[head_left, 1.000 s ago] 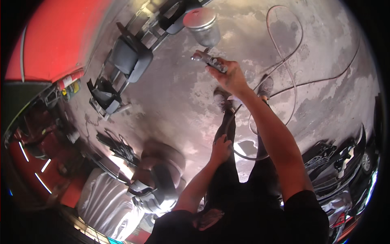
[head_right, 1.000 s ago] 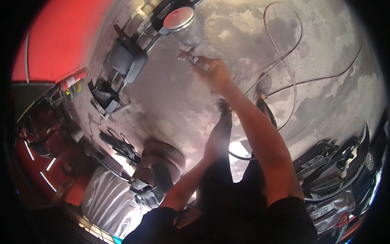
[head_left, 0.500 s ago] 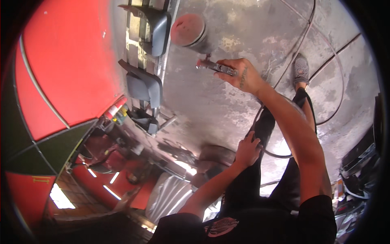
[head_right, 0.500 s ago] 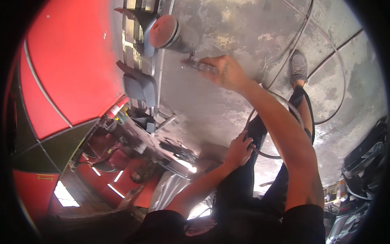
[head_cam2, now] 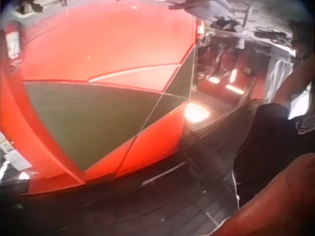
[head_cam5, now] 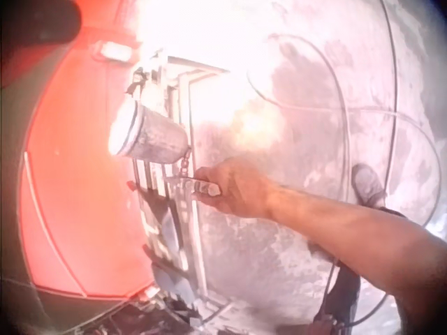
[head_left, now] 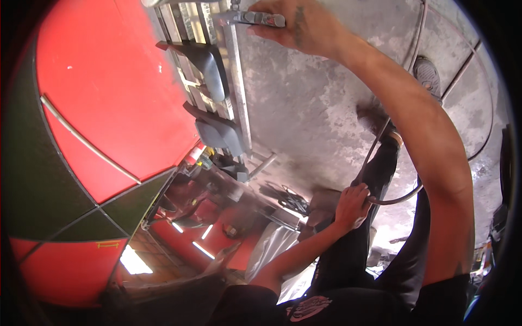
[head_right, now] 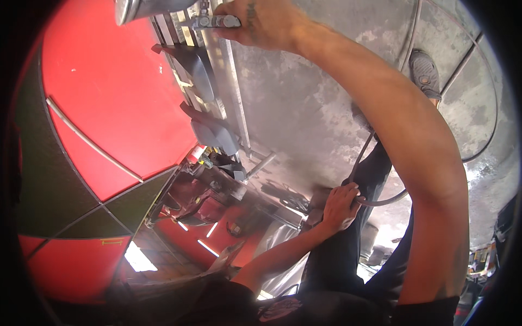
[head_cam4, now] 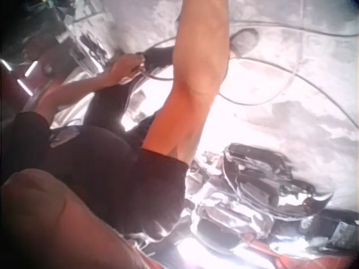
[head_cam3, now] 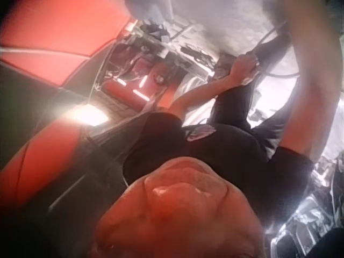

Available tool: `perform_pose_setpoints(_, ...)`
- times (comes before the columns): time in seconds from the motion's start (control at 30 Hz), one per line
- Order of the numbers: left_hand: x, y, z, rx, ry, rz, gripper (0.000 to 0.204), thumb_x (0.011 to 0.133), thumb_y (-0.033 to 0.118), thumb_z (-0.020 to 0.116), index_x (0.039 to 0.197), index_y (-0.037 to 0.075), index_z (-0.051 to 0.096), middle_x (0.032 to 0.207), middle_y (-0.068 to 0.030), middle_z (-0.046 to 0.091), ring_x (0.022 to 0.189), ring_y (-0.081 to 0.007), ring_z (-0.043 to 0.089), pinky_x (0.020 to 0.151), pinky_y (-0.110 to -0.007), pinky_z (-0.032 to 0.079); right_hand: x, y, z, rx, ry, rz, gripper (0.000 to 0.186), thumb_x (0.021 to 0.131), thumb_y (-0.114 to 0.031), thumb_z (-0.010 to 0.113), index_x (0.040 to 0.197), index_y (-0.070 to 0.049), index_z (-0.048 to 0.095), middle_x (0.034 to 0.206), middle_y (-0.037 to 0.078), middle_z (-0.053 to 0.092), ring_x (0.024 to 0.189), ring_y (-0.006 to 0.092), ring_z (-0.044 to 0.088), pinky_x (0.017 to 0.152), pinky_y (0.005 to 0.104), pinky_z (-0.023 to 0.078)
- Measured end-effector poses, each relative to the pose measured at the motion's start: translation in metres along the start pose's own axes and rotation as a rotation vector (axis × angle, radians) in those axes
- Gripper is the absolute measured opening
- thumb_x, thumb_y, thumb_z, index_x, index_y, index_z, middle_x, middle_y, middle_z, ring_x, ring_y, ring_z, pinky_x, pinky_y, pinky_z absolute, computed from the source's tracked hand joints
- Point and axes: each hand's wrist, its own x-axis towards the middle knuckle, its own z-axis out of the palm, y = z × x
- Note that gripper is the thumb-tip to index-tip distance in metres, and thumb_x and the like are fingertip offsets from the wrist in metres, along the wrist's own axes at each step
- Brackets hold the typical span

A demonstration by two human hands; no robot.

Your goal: The person uses a spray gun to apply paint to several black car parts arranged on a metal rack. They move around the rack to cover different angles and surfaces of the parts, including bumpers and trim pieces, ensuring even coverage.

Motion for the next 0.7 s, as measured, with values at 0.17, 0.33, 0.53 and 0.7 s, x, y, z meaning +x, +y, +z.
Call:
perform_pose_setpoints(0.17, 0.005, 0.005, 0.001, 0.025, -0.018, -0.003, 0.027, 0.088, 0.016, 0.077, 0.108, 0.006, 0.063, 0.125, -0.0129, 0.066, 0.111, -0.0332, 0.064, 0.101, -0.048, 0.045, -0.072, -0.002, 0.026, 0.13, -0.337, 0.025, 0.032, 0.092, -0.027, 0.078, 0.118, -0.01, 0.074, 0.091, 0.016, 0.075, 0.086, 0.0384, 0.071, 0.075, 0.0471, 0.056)
perform_pose_setpoints(0.33, 0.002, 0.007, 0.005, 0.007, -0.036, -0.014, 0.026, 0.085, 0.012, 0.077, 0.107, 0.006, 0.064, 0.124, -0.0121, 0.064, 0.111, -0.033, 0.063, 0.101, -0.048, 0.045, -0.127, -0.015, 0.04, 0.283, -0.387, 0.07, 0.034, 0.093, -0.035, 0.074, 0.118, -0.014, 0.075, 0.091, 0.017, 0.074, 0.089, 0.039, 0.071, 0.08, 0.0471, 0.058)
perform_pose_setpoints(0.53, -0.011, -0.002, 0.009, -0.03, -0.006, -0.023, 0.024, 0.083, 0.008, 0.076, 0.104, 0.007, 0.064, 0.123, -0.0119, 0.064, 0.11, -0.0332, 0.063, 0.099, -0.047, 0.046, -0.127, -0.024, 0.062, 0.151, -0.11, 0.204, 0.03, 0.097, -0.032, 0.068, 0.119, -0.011, 0.07, 0.094, 0.015, 0.075, 0.087, 0.0395, 0.071, 0.078, 0.0499, 0.057)
perform_pose_setpoints(0.7, -0.019, -0.009, 0.008, -0.053, 0.003, -0.017, 0.022, 0.085, 0.009, 0.074, 0.104, 0.006, 0.063, 0.123, -0.0128, 0.063, 0.111, -0.0342, 0.063, 0.099, -0.047, 0.046, -0.148, -0.045, 0.111, 0.245, -0.269, 0.145, 0.028, 0.097, -0.034, 0.066, 0.115, -0.013, 0.072, 0.094, 0.015, 0.075, 0.086, 0.0388, 0.072, 0.076, 0.0507, 0.057)
